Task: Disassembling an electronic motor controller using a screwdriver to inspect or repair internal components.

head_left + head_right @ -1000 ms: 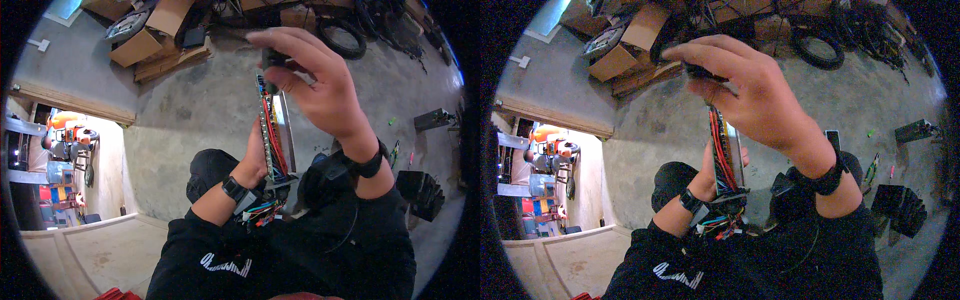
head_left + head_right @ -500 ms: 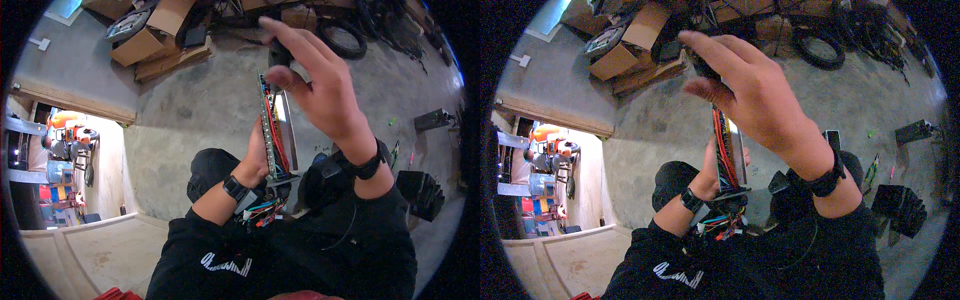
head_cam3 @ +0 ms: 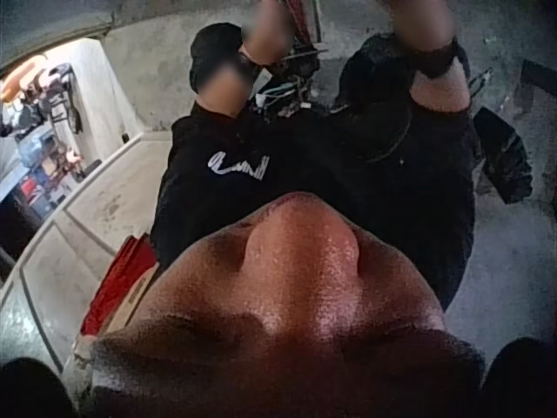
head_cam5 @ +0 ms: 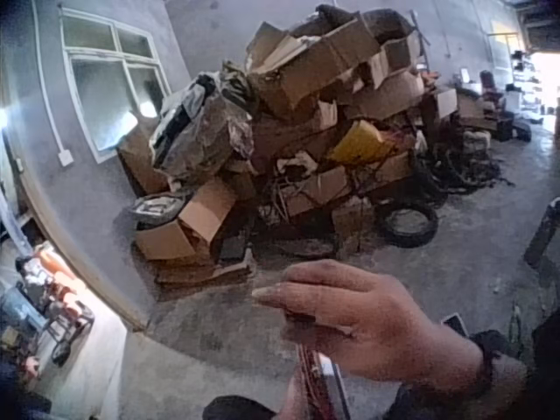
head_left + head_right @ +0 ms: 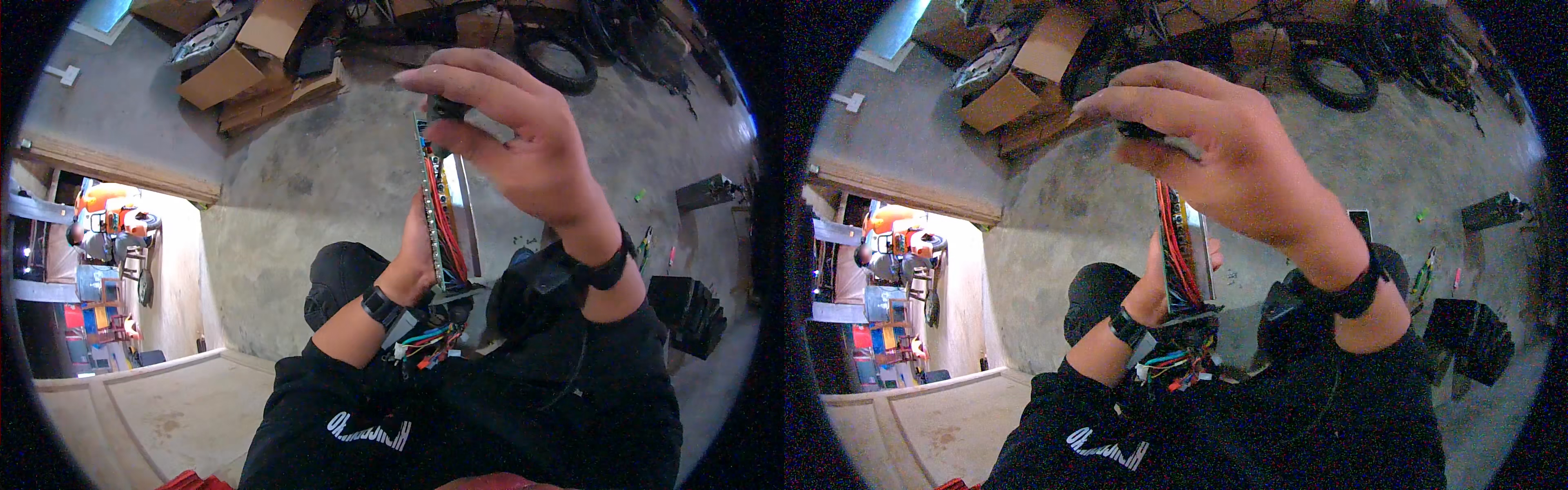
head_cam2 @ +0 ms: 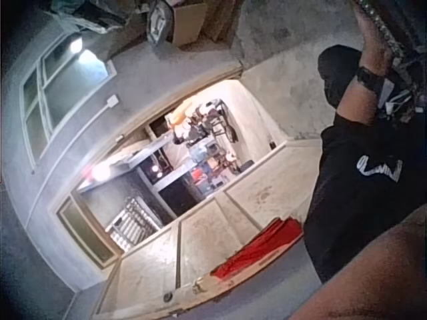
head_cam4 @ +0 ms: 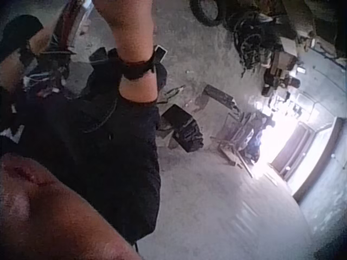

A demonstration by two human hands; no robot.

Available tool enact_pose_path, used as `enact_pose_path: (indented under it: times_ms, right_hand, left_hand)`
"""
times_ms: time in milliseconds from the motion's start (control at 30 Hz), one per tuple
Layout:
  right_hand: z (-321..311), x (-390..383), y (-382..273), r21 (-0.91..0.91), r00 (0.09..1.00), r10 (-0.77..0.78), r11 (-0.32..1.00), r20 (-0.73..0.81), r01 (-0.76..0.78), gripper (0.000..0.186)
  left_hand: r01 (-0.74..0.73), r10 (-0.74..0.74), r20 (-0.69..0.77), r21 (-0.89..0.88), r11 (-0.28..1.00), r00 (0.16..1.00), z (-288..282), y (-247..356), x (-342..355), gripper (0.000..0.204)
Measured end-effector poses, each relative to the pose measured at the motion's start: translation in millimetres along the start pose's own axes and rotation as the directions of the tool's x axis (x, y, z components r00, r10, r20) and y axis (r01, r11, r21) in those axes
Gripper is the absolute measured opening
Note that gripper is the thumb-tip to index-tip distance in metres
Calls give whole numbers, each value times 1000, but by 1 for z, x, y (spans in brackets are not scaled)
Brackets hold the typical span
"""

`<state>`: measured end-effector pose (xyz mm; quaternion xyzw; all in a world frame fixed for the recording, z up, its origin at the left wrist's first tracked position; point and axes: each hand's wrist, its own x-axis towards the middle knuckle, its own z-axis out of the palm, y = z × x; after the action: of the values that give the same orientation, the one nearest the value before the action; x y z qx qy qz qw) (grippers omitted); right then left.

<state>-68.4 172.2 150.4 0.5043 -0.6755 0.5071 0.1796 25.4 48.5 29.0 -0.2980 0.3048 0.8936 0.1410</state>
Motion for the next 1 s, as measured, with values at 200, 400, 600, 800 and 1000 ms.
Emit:
enact_pose_path:
  times_ms: [200,400,600,800,1000]
  right_hand:
    - [17,4,-4,-105,980,32,993,-195,-53,45]
    - [0,0,-9,-128,999,11,992,-37,-16,42]
    - [7,6,-5,75,996,42,997,-76,-36,44]
    - [0,0,-10,-80,999,24,997,31,-21,40]
    - [7,4,-17,177,980,195,964,39,-199,43]
  left_hand:
    - [28,2,263,-108,994,965,-42,-8,25,44]
    - [29,-9,203,-96,995,979,-11,-4,7,45]
    - [3,1,143,-32,999,990,-19,-5,11,52]
    - [42,-26,179,-83,996,983,-13,-11,15,54]
    - [46,-22,245,-92,995,969,-4,-3,3,50]
